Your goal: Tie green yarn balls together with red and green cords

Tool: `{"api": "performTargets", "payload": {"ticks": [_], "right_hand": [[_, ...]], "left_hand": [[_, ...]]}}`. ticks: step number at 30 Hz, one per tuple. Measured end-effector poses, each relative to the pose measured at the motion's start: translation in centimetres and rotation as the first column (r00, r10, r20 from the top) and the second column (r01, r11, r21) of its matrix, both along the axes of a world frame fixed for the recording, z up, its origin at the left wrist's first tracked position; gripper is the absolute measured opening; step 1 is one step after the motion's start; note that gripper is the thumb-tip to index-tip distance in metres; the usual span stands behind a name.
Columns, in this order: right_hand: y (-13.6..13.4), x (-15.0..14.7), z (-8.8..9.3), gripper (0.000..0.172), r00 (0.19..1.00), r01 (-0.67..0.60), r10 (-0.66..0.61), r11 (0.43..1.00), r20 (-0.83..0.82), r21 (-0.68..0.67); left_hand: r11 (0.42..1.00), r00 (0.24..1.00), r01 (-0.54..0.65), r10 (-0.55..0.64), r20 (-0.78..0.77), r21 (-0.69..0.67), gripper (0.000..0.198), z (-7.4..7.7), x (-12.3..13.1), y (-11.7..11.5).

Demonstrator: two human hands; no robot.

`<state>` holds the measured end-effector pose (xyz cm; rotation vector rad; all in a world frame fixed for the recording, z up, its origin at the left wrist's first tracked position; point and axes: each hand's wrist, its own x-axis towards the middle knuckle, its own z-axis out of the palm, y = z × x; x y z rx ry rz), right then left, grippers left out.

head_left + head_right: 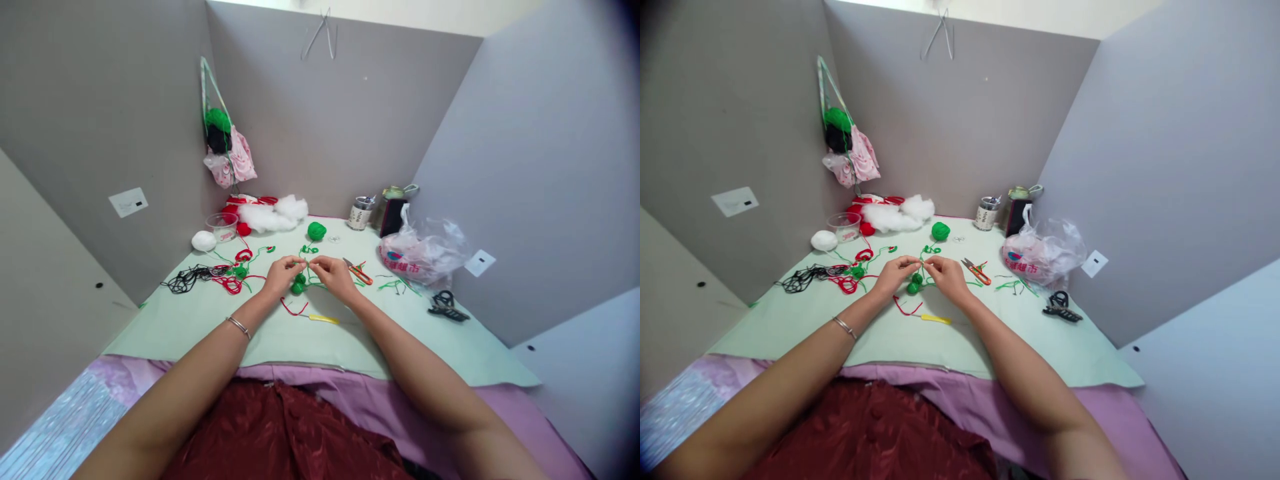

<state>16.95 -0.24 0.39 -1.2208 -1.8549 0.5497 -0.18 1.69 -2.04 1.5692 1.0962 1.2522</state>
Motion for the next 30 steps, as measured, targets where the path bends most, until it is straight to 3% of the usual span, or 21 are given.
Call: {"api": "performTargets", "payload": {"ticks": [6, 20, 30], "right_hand": [[-0.64, -0.55, 0.06, 0.024, 0.978, 0.078, -0.099, 0.990, 0.183, 0.121], [-0.90, -0.77, 0.19, 0.020, 0.966, 0.093, -0.127, 0.983, 0.225, 0.156], [-0.77, -0.74, 0.00, 0.019, 0.963, 0.098, -0.132, 0.983, 0.236, 0.153]], "left_hand": [[0.988, 0.980, 0.088, -0.063, 0.191, -0.126, 0.022, 0.32, -0.01, -0.26], [0.986, 0.969, 0.104, -0.071, 0.236, -0.129, 0.034, 0.71, -0.06, -0.32], [0.987, 0.968, 0.079, -0.043, 0.246, -0.140, 0.029, 0.97, -0.09, -0.42]]}}
